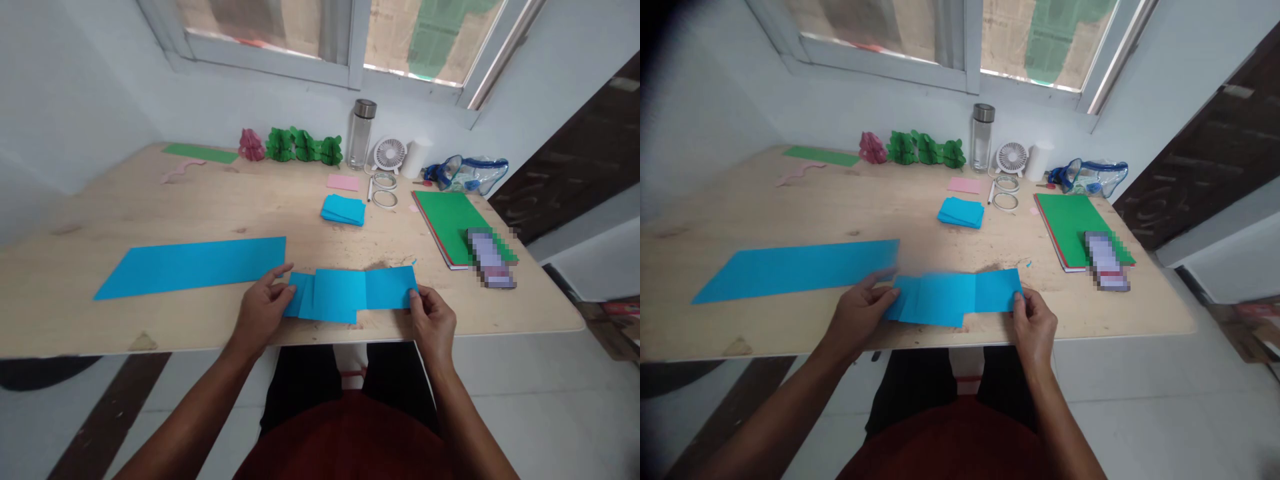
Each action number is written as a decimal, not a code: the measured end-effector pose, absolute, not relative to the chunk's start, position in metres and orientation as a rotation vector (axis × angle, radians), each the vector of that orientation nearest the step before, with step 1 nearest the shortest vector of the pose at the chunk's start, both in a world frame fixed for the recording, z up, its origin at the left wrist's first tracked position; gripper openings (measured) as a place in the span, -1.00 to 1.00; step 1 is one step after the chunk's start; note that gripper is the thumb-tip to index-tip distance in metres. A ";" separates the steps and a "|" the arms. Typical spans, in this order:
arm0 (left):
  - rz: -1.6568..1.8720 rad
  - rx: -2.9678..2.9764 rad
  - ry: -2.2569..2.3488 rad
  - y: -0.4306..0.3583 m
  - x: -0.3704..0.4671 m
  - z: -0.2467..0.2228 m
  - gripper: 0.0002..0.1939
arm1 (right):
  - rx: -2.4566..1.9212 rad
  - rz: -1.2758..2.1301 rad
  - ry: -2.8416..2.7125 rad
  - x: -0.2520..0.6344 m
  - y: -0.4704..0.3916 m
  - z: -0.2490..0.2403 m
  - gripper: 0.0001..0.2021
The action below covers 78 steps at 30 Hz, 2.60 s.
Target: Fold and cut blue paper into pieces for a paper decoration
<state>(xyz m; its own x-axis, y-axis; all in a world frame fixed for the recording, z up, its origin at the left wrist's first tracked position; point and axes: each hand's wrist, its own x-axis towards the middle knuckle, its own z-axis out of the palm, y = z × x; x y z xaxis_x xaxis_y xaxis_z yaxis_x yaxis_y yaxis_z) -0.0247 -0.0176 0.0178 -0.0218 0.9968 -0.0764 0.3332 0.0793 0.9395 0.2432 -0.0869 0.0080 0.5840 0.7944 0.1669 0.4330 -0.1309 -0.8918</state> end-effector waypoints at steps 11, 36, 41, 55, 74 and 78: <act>0.716 2.278 1.670 -0.025 -0.026 0.016 -0.59 | -1.717 0.432 -0.870 0.243 -0.088 0.014 -0.64; 0.405 2.383 1.794 -0.023 0.001 0.024 -0.67 | -1.637 0.448 -0.771 0.249 -0.102 0.023 -0.63; 0.476 2.381 1.759 -0.025 0.001 0.022 -0.76 | -1.623 0.438 -0.801 0.248 -0.102 0.022 -0.61; 0.761 2.594 1.373 -0.046 -0.018 0.019 -0.77 | -1.624 0.385 -0.825 0.251 -0.099 0.025 -0.62; 0.848 2.547 1.136 -0.049 -0.056 0.039 -0.75 | -1.621 0.373 -0.808 0.249 -0.098 0.029 -0.63; 0.978 2.571 1.352 -0.042 -0.073 0.055 -0.75 | -1.596 0.411 -0.803 0.245 -0.099 0.032 -0.64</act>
